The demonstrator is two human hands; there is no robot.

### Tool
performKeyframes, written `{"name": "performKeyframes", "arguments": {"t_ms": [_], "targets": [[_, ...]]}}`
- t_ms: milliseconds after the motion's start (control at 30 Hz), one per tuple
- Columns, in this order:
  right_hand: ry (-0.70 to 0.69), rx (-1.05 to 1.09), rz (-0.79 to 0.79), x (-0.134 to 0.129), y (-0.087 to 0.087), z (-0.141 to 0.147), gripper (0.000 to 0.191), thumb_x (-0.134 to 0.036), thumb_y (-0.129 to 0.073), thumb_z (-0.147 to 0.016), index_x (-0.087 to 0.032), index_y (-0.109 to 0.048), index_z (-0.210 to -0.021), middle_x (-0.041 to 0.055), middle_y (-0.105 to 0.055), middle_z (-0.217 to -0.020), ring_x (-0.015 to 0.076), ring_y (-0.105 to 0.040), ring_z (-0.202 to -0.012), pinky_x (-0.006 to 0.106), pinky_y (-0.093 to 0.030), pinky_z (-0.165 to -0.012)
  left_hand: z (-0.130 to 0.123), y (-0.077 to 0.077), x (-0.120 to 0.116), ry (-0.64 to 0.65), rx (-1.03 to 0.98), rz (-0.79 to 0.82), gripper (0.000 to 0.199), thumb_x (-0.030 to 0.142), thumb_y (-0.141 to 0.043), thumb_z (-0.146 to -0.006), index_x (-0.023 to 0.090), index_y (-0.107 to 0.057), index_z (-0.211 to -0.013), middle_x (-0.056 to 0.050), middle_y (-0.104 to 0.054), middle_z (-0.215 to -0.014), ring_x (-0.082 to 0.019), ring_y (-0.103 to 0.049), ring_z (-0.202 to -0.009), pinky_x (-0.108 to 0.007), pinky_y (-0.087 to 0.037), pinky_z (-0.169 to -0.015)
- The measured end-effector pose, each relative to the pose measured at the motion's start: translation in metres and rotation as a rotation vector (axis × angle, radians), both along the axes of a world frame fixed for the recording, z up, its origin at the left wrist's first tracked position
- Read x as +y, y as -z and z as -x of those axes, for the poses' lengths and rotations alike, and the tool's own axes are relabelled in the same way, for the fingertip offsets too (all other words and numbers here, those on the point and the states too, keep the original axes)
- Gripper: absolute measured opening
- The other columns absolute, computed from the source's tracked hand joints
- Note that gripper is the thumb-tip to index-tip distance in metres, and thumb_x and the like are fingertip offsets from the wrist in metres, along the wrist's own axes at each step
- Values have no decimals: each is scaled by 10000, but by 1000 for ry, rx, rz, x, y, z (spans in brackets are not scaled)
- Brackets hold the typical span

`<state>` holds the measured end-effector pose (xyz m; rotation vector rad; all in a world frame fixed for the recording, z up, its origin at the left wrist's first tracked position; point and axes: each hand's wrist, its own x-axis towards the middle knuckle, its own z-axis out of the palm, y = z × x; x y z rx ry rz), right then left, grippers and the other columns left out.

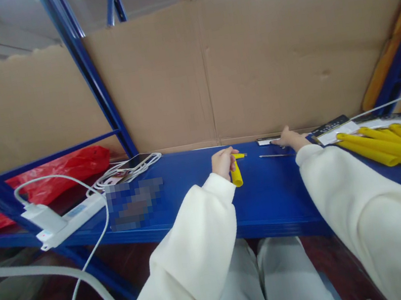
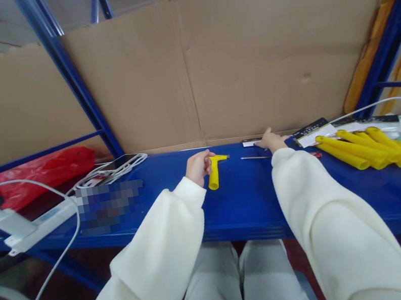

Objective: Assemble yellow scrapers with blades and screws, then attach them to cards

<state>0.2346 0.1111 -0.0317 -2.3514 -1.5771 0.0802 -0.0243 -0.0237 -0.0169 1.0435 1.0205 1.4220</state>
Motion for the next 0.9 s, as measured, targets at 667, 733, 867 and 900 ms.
{"name": "performKeyframes", "arguments": {"t_ms": [667, 733, 867, 900], "targets": [[-120, -99, 31, -13, -5, 13, 658, -632, -559, -801, -126, -620, -1218, 263, -621, -1252, 428, -551, -1198, 669, -323, -1001, -4, -2, -8, 48, 31, 36, 234, 241, -581, -838, 137, -603, -630, 58, -399, -412, -44, -304, -310, -217, -209, -382], [-112, -132, 34, -9, -4, 15, 579, -576, -585, -802, -122, -660, -1154, 262, -657, -1174, 417, -584, -1150, 656, -338, -987, -6, -3, -10, 47, 33, 45, 266, 226, -578, -841, 140, -582, -589, 58, -396, -408, -40, -293, -304, -215, -199, -379], [-78, -130, -45, -7, -4, 16, 467, -430, -632, -783, -110, -663, -1121, 245, -686, -1081, 383, -619, -1092, 623, -349, -977, -7, -5, -13, 41, 25, 38, 291, 186, -566, -845, 137, -570, -558, 61, -395, -402, -32, -291, -294, -204, -191, -371], [-64, -105, -85, -7, -4, 15, 469, -424, -636, -778, -105, -655, -1122, 242, -686, -1071, 379, -621, -1087, 618, -351, -978, -7, -6, -13, 38, 26, 36, 296, 172, -550, -849, 134, -571, -557, 61, -396, -400, -32, -294, -294, -202, -193, -371]]}}
